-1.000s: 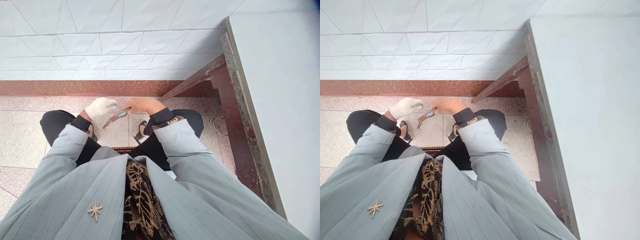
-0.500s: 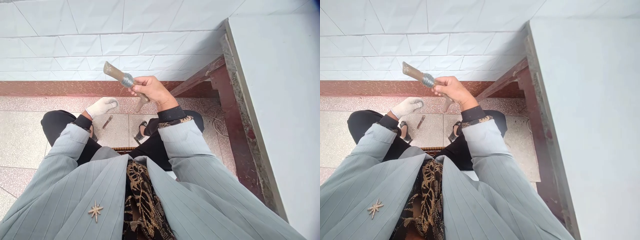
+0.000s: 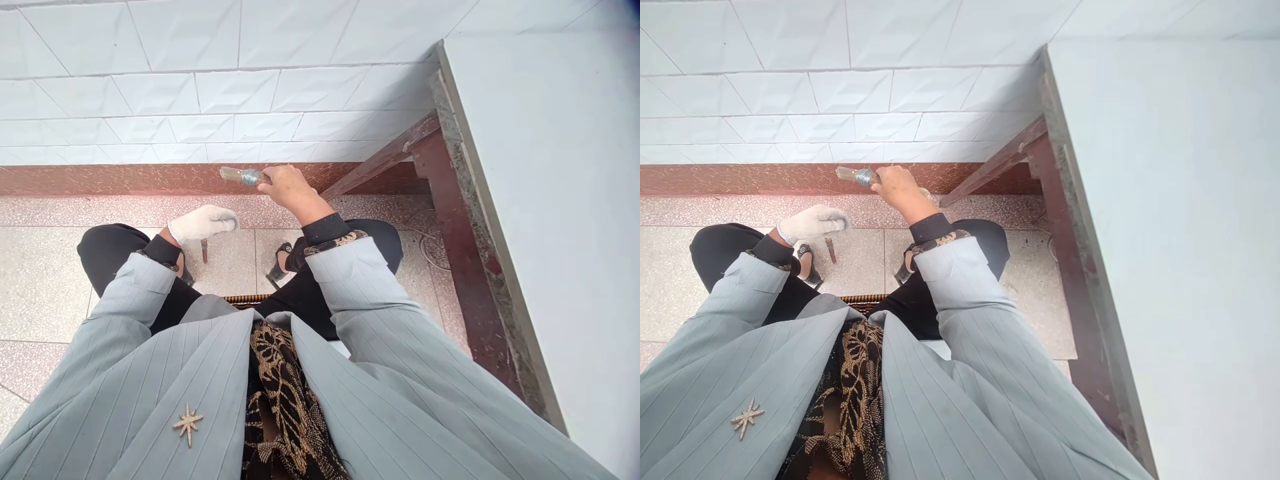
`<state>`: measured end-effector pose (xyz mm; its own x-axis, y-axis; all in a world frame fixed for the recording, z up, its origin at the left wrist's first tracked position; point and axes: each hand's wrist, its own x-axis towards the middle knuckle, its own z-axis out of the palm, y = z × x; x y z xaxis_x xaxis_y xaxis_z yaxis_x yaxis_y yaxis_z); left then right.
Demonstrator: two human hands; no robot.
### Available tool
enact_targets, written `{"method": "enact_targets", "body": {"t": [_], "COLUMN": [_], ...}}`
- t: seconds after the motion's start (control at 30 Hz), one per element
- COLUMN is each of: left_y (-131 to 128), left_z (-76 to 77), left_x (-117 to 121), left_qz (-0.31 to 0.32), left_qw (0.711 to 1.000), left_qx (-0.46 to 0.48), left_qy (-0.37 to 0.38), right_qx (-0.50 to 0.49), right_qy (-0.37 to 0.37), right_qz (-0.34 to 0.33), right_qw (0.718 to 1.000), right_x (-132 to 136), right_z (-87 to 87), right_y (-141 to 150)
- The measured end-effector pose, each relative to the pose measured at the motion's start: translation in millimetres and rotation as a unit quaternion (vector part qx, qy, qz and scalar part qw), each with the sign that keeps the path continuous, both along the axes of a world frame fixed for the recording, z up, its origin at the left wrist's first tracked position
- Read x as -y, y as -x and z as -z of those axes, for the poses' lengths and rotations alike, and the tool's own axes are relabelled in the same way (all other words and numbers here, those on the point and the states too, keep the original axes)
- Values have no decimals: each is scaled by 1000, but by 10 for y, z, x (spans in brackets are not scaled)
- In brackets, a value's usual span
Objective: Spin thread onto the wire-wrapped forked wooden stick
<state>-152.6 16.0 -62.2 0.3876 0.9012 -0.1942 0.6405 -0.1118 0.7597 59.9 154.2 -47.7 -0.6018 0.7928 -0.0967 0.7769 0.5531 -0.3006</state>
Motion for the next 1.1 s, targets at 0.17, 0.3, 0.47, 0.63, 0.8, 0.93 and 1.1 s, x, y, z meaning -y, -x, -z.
{"method": "enact_targets", "body": {"t": [0.17,0.3,0.47,0.63,0.8,0.93,1.1], "left_y": [108,157,136,0,-46,-17,-5], "left_z": [-139,-190,-146,2,112,115,39], "left_x": [4,-20,-100,-142,-95,-76,-44], "left_qz": [-99,-155,-222,-187,-109,-42,-22], "left_qw": [991,980,967,981,992,998,999], "left_qx": [-18,-41,-26,20,53,47,25], "left_qy": [-88,-119,-126,-46,17,17,11], "right_qx": [117,90,-74,-279,-333,-223,-8], "right_qy": [58,200,317,272,184,98,24], "right_qz": [-186,-308,-358,-161,0,27,-35], "right_qw": [974,926,875,907,925,970,999], "right_x": [132,161,97,114,60,13,91], "right_z": [42,70,-98,-321,-209,-80,-30], "right_y": [74,70,-92,-288,-254,-138,32]}}
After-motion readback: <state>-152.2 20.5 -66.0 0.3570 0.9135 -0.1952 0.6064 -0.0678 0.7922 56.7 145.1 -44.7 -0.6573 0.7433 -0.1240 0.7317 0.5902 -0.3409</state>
